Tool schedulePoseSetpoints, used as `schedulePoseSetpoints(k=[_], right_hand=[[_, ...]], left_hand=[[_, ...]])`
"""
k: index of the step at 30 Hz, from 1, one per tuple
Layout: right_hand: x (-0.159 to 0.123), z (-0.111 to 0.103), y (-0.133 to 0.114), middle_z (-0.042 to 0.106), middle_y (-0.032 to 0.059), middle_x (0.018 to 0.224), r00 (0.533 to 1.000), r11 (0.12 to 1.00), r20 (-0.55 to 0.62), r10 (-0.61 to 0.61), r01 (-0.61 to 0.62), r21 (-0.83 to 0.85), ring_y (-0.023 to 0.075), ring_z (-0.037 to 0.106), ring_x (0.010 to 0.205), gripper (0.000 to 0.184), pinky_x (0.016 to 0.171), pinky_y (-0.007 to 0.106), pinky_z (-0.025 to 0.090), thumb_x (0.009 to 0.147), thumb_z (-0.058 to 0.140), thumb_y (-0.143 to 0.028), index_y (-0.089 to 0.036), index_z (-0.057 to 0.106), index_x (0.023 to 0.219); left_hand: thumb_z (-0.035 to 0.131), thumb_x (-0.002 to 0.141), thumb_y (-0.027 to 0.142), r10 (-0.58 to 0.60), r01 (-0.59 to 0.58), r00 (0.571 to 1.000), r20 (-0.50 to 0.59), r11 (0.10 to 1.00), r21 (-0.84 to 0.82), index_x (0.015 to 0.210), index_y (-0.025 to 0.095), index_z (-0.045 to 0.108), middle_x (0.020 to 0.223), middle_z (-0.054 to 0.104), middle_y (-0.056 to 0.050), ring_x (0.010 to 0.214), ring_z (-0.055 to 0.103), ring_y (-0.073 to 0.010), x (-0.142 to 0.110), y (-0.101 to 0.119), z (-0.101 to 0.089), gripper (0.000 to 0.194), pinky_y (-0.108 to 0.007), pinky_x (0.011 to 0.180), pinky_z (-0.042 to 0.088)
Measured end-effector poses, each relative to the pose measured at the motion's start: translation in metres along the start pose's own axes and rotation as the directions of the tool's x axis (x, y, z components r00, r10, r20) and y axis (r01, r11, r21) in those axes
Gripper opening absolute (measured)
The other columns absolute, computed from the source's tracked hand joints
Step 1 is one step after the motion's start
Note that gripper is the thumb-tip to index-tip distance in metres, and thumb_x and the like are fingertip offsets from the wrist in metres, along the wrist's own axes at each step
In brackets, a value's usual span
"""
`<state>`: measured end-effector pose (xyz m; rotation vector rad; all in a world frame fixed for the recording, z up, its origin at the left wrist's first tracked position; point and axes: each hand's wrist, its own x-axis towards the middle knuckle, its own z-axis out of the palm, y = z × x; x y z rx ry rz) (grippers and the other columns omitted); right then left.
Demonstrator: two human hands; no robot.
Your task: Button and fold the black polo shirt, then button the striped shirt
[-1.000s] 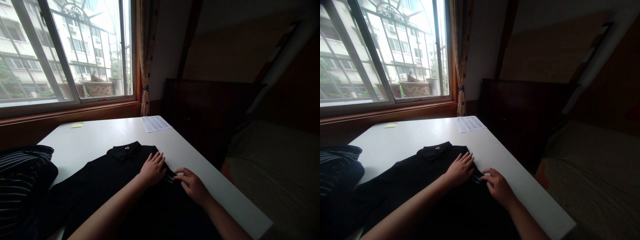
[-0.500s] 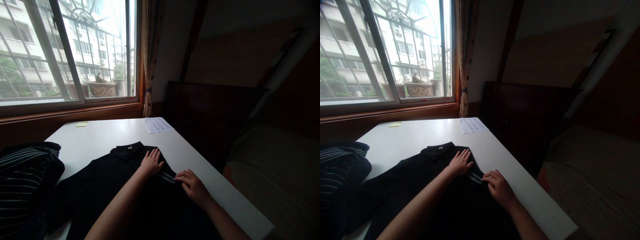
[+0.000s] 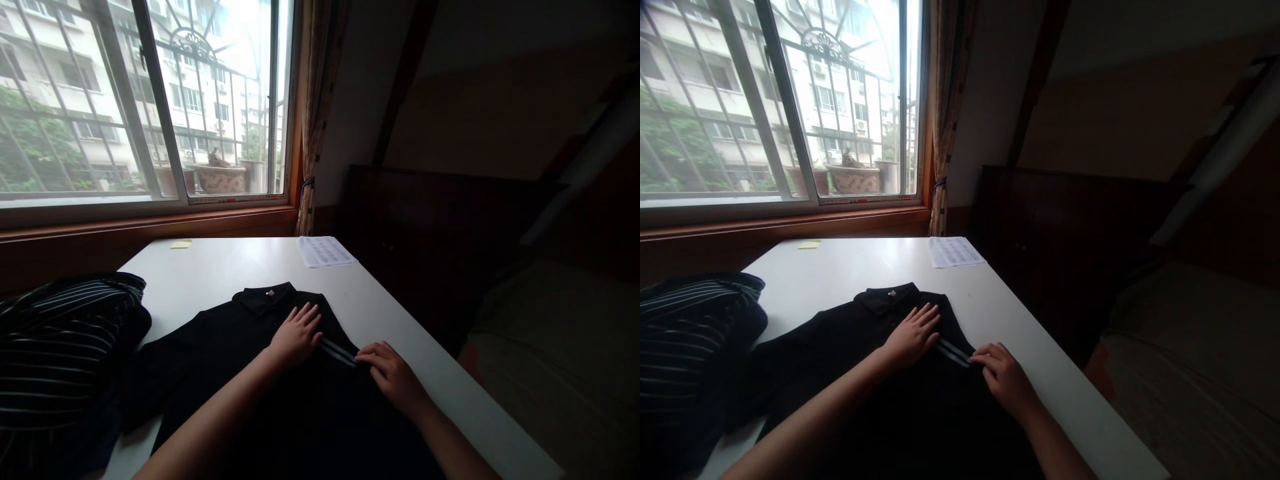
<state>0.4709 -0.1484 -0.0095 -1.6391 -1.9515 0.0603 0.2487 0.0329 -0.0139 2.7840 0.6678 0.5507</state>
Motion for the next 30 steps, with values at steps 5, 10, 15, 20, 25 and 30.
schedulePoseSetpoints(k=[5, 10, 15, 20, 25, 30], right_hand=[[-0.001, 0.002, 0.002, 0.068, 0.0042, 0.103, 1.0, 0.999, -0.003, -0.02, 0.02, -0.027, 0.0232, 0.059, 0.1, 0.042, 0.092, 0.043, 0.048, 0.082, 0.046, -0.001, -0.027, 0.071, 0.105], [0.01, -0.001, -0.01, 0.071, 0.0044, 0.099, 1.0, 0.983, -0.023, 0.005, -0.009, -0.184, 0.0258, 0.059, 0.097, 0.031, 0.088, 0.046, 0.047, 0.082, 0.053, -0.007, -0.026, 0.073, 0.096], [0.055, 0.005, -0.036, 0.066, 0.0082, 0.12, 1.0, 0.982, -0.015, -0.011, 0.007, -0.191, 0.0253, 0.056, 0.116, 0.031, 0.104, 0.044, 0.043, 0.092, 0.049, -0.02, -0.022, 0.068, 0.117], [0.122, 0.048, -0.056, 0.035, 0.0116, 0.157, 0.969, 0.963, 0.152, 0.194, -0.158, -0.219, 0.0233, 0.033, 0.144, 0.055, 0.12, 0.036, 0.022, 0.099, 0.04, -0.04, -0.01, 0.044, 0.146], [0.167, 0.101, -0.056, 0.03, 0.0156, 0.159, 0.93, 0.932, 0.196, 0.311, -0.259, -0.254, 0.0253, 0.024, 0.148, 0.065, 0.121, 0.038, 0.017, 0.1, 0.034, -0.047, -0.004, 0.039, 0.148], [0.176, 0.119, -0.041, 0.021, 0.0122, 0.162, 0.908, 0.899, 0.167, 0.384, -0.328, -0.29, 0.0242, 0.015, 0.151, 0.071, 0.121, 0.041, 0.009, 0.099, 0.029, -0.052, -0.007, 0.028, 0.154]], left_hand=[[0.04, 0.099, 0.05, -0.01, 0.009, 1.0, 0.013, 0.998, 0.06, 0.154, 0.029, 0.029, 0.161, 0.025, -0.004, 0.15, 0.018, -0.0252, -0.079, -0.022, -0.029, 0.059, -0.049, 0.123, 0.013], [0.04, 0.098, 0.052, -0.323, 0.316, 0.946, 0.012, 0.933, 0.17, 0.152, 0.027, 0.034, 0.159, 0.028, -0.005, 0.149, 0.022, -0.0263, -0.132, -0.075, -0.059, 0.06, -0.049, 0.122, 0.015], [0.036, 0.099, 0.053, -0.428, 0.396, 0.903, 0.05, 0.87, 0.294, 0.153, 0.02, 0.032, 0.161, 0.021, -0.008, 0.15, 0.017, -0.026, -0.141, -0.095, -0.069, 0.064, -0.048, 0.122, 0.015], [0.035, 0.098, 0.053, -0.53, 0.487, 0.847, 0.039, 0.803, 0.344, 0.152, 0.012, 0.034, 0.161, 0.021, -0.013, 0.15, 0.016, -0.0318, -0.116, -0.086, -0.058, 0.067, -0.054, 0.119, 0.016], [0.027, 0.099, 0.053, -0.553, 0.522, 0.833, -0.004, 0.784, 0.336, 0.15, 0.01, 0.037, 0.16, 0.025, -0.013, 0.151, 0.015, -0.0275, -0.085, -0.092, -0.052, 0.067, -0.051, 0.121, 0.014], [0.023, 0.099, 0.052, -0.596, 0.573, 0.802, -0.036, 0.752, 0.325, 0.15, 0.008, 0.036, 0.161, 0.021, -0.014, 0.151, 0.014, -0.0273, -0.074, -0.106, -0.053, 0.069, -0.052, 0.121, 0.013]])
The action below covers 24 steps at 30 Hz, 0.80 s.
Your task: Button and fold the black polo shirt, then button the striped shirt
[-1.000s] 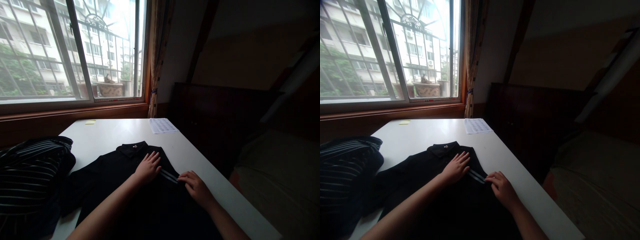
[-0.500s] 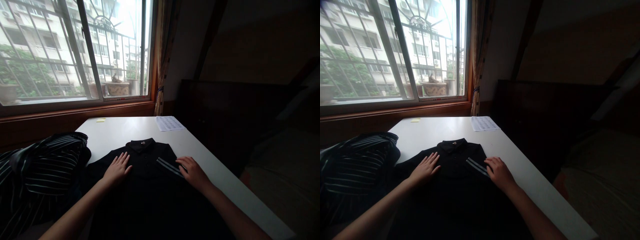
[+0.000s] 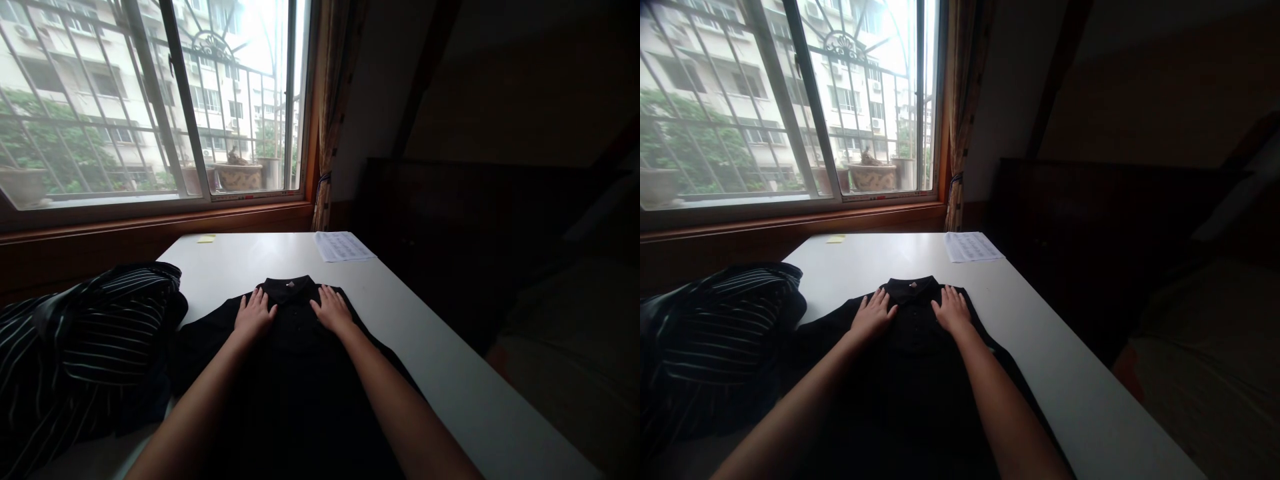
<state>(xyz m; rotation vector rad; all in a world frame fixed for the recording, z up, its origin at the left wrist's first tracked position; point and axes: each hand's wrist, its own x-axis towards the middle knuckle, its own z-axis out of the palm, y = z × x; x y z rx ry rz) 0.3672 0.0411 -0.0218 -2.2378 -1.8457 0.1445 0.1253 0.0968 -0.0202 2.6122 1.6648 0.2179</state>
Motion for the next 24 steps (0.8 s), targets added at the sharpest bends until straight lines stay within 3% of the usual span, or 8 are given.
schedulePoseSetpoints(k=[5, 13, 20, 24], right_hand=[[0.004, 0.004, 0.012, 0.021, 0.0084, 0.163, 1.0, 1.0, -0.011, -0.004, 0.004, -0.019, 0.0211, 0.015, 0.15, 0.071, 0.121, 0.037, 0.006, 0.099, 0.027, -0.054, -0.011, 0.028, 0.154], [0.007, 0.008, 0.016, 0.022, 0.0083, 0.163, 1.0, 0.999, -0.022, -0.02, 0.019, -0.03, 0.0209, 0.017, 0.15, 0.07, 0.121, 0.036, 0.008, 0.099, 0.026, -0.054, -0.011, 0.029, 0.154], [0.004, 0.007, 0.018, 0.024, 0.0085, 0.162, 1.0, 0.999, -0.021, -0.019, 0.018, -0.028, 0.0214, 0.018, 0.15, 0.071, 0.121, 0.036, 0.008, 0.099, 0.025, -0.055, -0.011, 0.03, 0.154], [0.004, 0.007, 0.018, 0.023, 0.0084, 0.162, 1.0, 1.0, -0.02, -0.015, 0.014, -0.023, 0.0214, 0.017, 0.15, 0.071, 0.121, 0.036, 0.008, 0.099, 0.025, -0.055, -0.011, 0.029, 0.154]], left_hand=[[0.023, 0.099, 0.052, -0.007, 0.007, 1.0, -0.011, 1.0, -0.008, 0.152, 0.011, 0.031, 0.163, 0.012, -0.012, 0.152, 0.011, -0.0263, -0.001, -0.006, 0.003, 0.068, -0.05, 0.121, 0.011], [0.026, 0.099, 0.054, 0.047, -0.047, 0.999, 0.005, 0.999, 0.002, 0.153, 0.015, 0.03, 0.163, 0.018, -0.009, 0.152, 0.011, -0.0249, -0.012, -0.027, 0.001, 0.067, -0.049, 0.121, 0.009], [0.024, 0.1, 0.052, 0.016, -0.016, 0.998, 0.057, 1.0, 0.01, 0.155, 0.021, 0.026, 0.163, 0.017, -0.006, 0.151, 0.013, -0.0268, -0.032, -0.097, -0.012, 0.063, -0.053, 0.119, 0.015], [0.023, 0.101, 0.051, -0.059, 0.058, 0.996, 0.062, 0.998, 0.027, 0.155, 0.014, 0.024, 0.162, 0.022, -0.012, 0.151, 0.016, -0.0292, -0.041, -0.13, -0.018, 0.066, -0.051, 0.118, 0.021]])
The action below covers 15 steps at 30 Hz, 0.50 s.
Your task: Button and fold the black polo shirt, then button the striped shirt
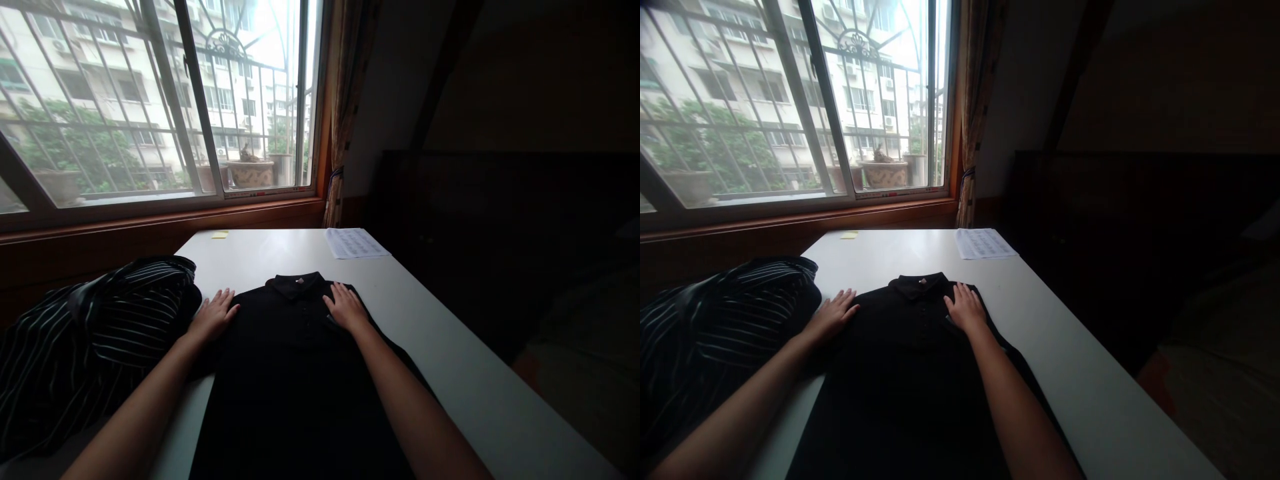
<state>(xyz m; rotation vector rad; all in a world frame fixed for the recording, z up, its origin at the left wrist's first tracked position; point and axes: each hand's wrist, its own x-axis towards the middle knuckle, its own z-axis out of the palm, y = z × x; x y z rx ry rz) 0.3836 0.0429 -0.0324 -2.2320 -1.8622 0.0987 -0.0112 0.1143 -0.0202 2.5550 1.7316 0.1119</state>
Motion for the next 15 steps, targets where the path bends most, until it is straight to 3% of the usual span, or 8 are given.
schedulePoseSetpoints(k=[4, 8, 11, 13, 15], right_hand=[[0.0, 0.0, 0.0, 0.025, 0.0084, 0.162, 1.0, 1.0, -0.005, 0.004, -0.004, 0.003, 0.0209, 0.018, 0.149, 0.069, 0.121, 0.035, 0.009, 0.099, 0.025, -0.053, -0.011, 0.031, 0.153], [-0.001, -0.001, 0.0, 0.027, 0.0084, 0.161, 1.0, 1.0, -0.018, 0.003, -0.003, 0.006, 0.0208, 0.019, 0.149, 0.067, 0.121, 0.035, 0.009, 0.099, 0.027, -0.051, -0.011, 0.033, 0.152], [-0.001, -0.001, 0.0, 0.028, 0.0087, 0.161, 1.0, 1.0, -0.022, 0.001, 0.0, 0.01, 0.0209, 0.02, 0.149, 0.066, 0.12, 0.035, 0.01, 0.099, 0.029, -0.05, -0.011, 0.034, 0.152], [-0.001, -0.001, 0.0, 0.028, 0.0088, 0.161, 1.0, 1.0, -0.024, 0.0, 0.001, 0.013, 0.0209, 0.02, 0.149, 0.066, 0.12, 0.035, 0.01, 0.099, 0.03, -0.05, -0.011, 0.034, 0.152], [0.0, -0.001, 0.0, 0.028, 0.0087, 0.161, 1.0, 1.0, -0.026, -0.002, 0.002, 0.015, 0.0208, 0.02, 0.149, 0.065, 0.12, 0.035, 0.01, 0.098, 0.031, -0.049, -0.011, 0.035, 0.151]], left_hand=[[0.035, 0.098, 0.044, -0.039, 0.04, 0.999, -0.021, 0.999, 0.027, 0.153, 0.008, 0.029, 0.158, 0.03, -0.02, 0.145, 0.03, -0.0333, -0.008, -0.009, -0.009, 0.065, -0.046, 0.112, 0.032], [0.047, 0.091, 0.04, -0.04, 0.041, 0.999, -0.017, 0.998, 0.04, 0.146, 0.009, 0.039, 0.135, 0.055, -0.024, 0.122, 0.055, -0.0362, -0.019, -0.016, -0.026, 0.064, -0.044, 0.098, 0.044], [0.055, 0.084, 0.043, -0.001, -0.001, 0.998, 0.064, 1.0, 0.027, 0.114, 0.013, 0.065, 0.106, 0.069, -0.018, 0.097, 0.065, -0.0332, -0.029, -0.025, -0.04, 0.043, -0.039, 0.085, 0.049], [0.06, 0.079, 0.048, 0.026, -0.029, 0.994, 0.104, 0.999, 0.025, 0.088, 0.017, 0.07, 0.094, 0.069, -0.016, 0.09, 0.065, -0.0334, -0.036, -0.032, -0.048, 0.034, -0.038, 0.08, 0.05], [0.065, 0.072, 0.05, 0.042, -0.044, 0.994, 0.104, 0.999, 0.024, 0.078, 0.018, 0.068, 0.096, 0.067, -0.016, 0.092, 0.063, -0.036, -0.045, -0.037, -0.053, 0.033, -0.041, 0.08, 0.049]])
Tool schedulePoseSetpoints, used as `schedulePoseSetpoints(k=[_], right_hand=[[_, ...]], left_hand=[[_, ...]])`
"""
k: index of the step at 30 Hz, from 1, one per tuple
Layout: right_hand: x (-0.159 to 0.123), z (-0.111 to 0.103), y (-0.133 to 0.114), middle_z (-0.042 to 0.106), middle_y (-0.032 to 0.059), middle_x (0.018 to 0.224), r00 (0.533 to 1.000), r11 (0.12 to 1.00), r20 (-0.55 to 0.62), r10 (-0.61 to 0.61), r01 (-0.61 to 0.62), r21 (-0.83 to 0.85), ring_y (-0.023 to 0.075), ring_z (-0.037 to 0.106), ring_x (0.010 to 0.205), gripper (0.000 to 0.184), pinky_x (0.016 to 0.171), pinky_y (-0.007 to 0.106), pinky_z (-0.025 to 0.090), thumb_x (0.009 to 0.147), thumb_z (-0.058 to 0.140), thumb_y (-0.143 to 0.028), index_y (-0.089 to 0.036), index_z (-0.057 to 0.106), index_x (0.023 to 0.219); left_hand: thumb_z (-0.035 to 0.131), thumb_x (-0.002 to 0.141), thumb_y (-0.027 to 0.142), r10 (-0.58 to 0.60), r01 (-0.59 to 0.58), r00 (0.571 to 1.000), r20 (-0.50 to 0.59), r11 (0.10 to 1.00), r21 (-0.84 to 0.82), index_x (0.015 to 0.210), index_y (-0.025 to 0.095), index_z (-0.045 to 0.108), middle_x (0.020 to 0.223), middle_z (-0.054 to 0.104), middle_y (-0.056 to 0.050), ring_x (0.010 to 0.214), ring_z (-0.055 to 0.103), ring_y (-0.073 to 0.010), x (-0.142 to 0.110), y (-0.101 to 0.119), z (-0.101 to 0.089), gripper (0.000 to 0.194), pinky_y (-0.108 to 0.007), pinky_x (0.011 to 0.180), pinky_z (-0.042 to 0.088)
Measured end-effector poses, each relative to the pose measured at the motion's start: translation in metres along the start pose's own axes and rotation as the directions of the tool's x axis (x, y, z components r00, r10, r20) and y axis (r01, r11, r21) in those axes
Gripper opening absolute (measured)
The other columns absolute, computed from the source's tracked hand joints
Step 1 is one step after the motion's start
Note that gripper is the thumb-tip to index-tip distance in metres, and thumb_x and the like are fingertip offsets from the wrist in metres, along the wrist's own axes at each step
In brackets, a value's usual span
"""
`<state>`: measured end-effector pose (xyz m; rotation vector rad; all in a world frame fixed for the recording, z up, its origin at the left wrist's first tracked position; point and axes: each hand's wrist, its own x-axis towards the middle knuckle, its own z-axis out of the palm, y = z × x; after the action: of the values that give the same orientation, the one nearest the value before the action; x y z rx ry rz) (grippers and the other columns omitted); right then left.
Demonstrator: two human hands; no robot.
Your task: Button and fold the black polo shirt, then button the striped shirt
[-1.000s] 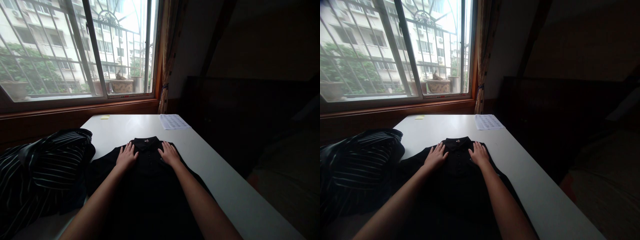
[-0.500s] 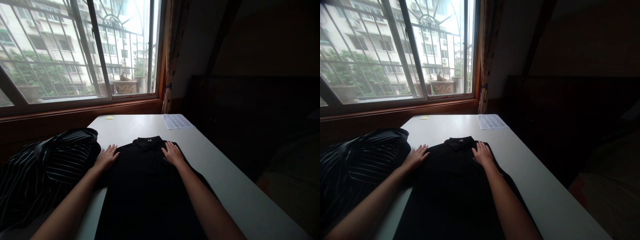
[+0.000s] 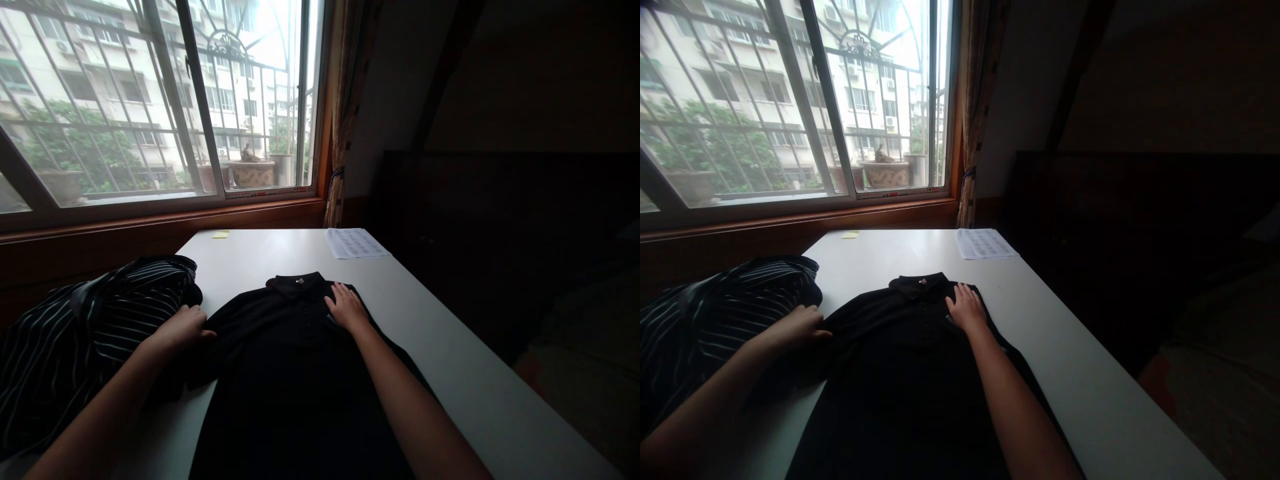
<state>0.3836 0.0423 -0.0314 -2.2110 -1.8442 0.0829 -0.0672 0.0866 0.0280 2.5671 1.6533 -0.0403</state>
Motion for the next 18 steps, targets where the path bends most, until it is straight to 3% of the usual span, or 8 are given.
schedulePoseSetpoints(k=[3, 6, 10, 14, 18], right_hand=[[0.0, 0.0, 0.0, 0.03, 0.0092, 0.16, 1.0, 1.0, -0.005, 0.0, 0.0, 0.003, 0.0212, 0.021, 0.149, 0.065, 0.12, 0.035, 0.01, 0.098, 0.033, -0.048, -0.011, 0.036, 0.151], [0.001, 0.0, 0.001, 0.031, 0.0096, 0.16, 1.0, 1.0, -0.012, -0.004, 0.004, 0.006, 0.0211, 0.022, 0.148, 0.064, 0.12, 0.034, 0.011, 0.098, 0.034, -0.047, -0.01, 0.037, 0.15], [0.001, 0.0, 0.001, 0.032, 0.0095, 0.159, 1.0, 1.0, -0.021, -0.004, 0.005, 0.011, 0.0213, 0.023, 0.148, 0.063, 0.12, 0.034, 0.012, 0.098, 0.036, -0.046, -0.01, 0.039, 0.149], [-0.002, -0.001, -0.001, 0.034, 0.0098, 0.158, 0.999, 1.0, -0.032, -0.004, 0.005, 0.021, 0.0218, 0.025, 0.147, 0.061, 0.12, 0.035, 0.014, 0.097, 0.037, -0.044, -0.01, 0.042, 0.148], [-0.009, -0.011, -0.007, 0.039, 0.0139, 0.154, 0.997, 0.999, -0.068, -0.026, 0.029, 0.035, 0.0255, 0.029, 0.145, 0.057, 0.119, 0.04, 0.017, 0.096, 0.039, -0.038, -0.008, 0.046, 0.144]], left_hand=[[0.065, 0.067, 0.045, 0.046, -0.05, 0.998, -0.047, 0.995, -0.082, 0.081, 0.02, 0.066, 0.104, 0.064, -0.013, 0.097, 0.06, -0.034, -0.015, -0.006, -0.002, 0.029, -0.04, 0.085, 0.048], [0.057, 0.072, 0.041, 0.059, -0.072, 0.996, -0.06, 0.964, -0.257, 0.086, 0.021, 0.061, 0.097, 0.065, -0.008, 0.088, 0.063, -0.0271, -0.028, -0.011, -0.004, 0.025, -0.035, 0.081, 0.049], [0.053, 0.08, 0.047, -0.096, 0.046, 0.99, -0.1, 0.911, -0.411, 0.1, 0.021, 0.056, 0.088, 0.068, -0.004, 0.081, 0.067, -0.025, -0.039, -0.015, -0.016, 0.033, -0.032, 0.071, 0.051], [0.058, 0.076, 0.054, -0.228, 0.099, 0.928, -0.296, 0.914, -0.394, 0.12, 0.021, 0.057, 0.103, 0.07, -0.009, 0.092, 0.069, -0.0292, -0.038, -0.012, -0.035, 0.055, -0.035, 0.079, 0.054], [0.056, 0.079, 0.049, -0.242, 0.112, 0.901, -0.359, 0.931, -0.347, 0.131, 0.022, 0.052, 0.107, 0.07, -0.01, 0.088, 0.071, -0.0281, -0.028, -0.001, -0.046, 0.058, -0.037, 0.08, 0.054]])
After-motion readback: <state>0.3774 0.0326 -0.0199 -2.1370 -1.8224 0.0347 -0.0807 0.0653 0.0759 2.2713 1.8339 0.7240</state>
